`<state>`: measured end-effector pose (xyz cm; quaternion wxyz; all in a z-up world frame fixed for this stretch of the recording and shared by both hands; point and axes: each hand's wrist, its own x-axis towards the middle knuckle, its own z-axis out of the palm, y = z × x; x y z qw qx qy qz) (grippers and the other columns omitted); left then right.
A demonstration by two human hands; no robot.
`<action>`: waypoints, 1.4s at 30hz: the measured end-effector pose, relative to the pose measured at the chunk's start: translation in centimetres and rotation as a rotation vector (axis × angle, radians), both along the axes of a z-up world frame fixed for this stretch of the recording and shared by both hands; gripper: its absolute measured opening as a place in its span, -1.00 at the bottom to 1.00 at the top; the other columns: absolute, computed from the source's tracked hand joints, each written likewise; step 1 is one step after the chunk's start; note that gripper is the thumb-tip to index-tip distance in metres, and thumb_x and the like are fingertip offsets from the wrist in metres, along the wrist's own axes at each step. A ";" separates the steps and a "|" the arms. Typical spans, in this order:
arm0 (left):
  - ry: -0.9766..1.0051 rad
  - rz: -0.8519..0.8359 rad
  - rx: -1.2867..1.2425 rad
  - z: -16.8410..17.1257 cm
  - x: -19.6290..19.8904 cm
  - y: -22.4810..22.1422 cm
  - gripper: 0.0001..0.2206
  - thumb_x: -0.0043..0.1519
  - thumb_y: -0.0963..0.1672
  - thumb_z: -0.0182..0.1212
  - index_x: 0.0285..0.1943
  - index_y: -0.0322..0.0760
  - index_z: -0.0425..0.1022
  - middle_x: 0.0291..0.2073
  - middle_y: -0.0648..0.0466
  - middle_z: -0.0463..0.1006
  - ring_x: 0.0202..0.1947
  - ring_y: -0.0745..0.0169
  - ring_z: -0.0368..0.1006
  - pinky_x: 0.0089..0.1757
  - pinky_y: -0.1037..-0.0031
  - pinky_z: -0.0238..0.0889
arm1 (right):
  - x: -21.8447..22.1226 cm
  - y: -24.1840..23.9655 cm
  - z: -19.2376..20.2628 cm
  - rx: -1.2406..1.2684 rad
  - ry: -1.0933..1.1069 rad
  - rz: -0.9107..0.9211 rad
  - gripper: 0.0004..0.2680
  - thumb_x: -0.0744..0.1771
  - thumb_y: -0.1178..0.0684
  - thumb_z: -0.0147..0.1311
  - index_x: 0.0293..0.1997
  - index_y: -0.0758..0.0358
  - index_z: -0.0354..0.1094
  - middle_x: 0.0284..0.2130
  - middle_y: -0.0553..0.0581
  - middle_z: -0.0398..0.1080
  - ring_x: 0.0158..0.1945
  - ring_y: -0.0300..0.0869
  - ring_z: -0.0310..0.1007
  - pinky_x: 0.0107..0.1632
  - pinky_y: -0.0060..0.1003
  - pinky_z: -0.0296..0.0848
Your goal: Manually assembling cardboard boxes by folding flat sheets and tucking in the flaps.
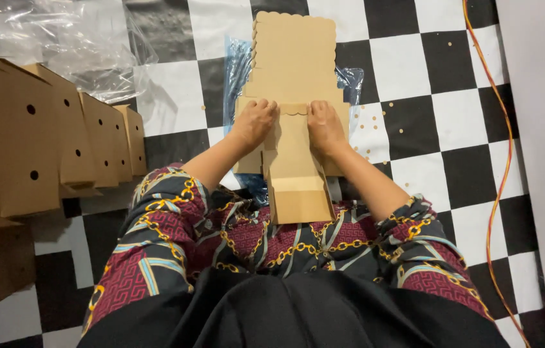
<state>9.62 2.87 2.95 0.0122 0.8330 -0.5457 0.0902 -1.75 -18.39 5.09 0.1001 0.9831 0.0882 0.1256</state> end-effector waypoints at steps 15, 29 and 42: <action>0.005 0.209 0.023 -0.6 -1.2 -1.3 -0.68 0.25 -0.16 0.05 0.19 -0.20 0.50 -0.02 0.03 0.42 -0.03 0.08 0.31 -0.23 0.35 0.32 | 0.1 0.0 -0.4 0.072 -0.001 -0.098 -0.74 0.23 0.13 0.19 0.00 0.29 0.43 -0.24 0.23 0.32 -0.18 0.10 0.35 -0.30 -0.10 0.44; 0.085 0.389 -0.497 -4.1 2.2 -2.5 -0.91 0.13 -0.22 0.22 -0.26 -0.17 0.46 -0.39 0.04 0.38 -0.41 0.01 0.50 -0.42 0.31 0.40 | 2.8 -5.9 -5.4 0.427 0.038 -0.362 -0.94 0.34 -0.08 0.05 -0.16 -0.16 0.39 -0.35 -0.05 0.41 -0.16 -0.06 0.50 -0.06 -0.17 0.40; 0.782 0.543 -0.510 0.2 3.5 -1.5 -0.84 0.04 -0.02 0.52 -0.28 -0.02 0.69 -0.46 0.09 0.64 -0.28 -0.01 0.62 -0.22 0.25 0.45 | 1.5 -7.1 -4.5 1.187 0.209 -0.555 -0.90 0.29 -0.11 0.31 -0.24 -0.06 0.54 -0.39 -0.08 0.51 -0.25 -0.21 0.57 -0.14 -0.29 0.49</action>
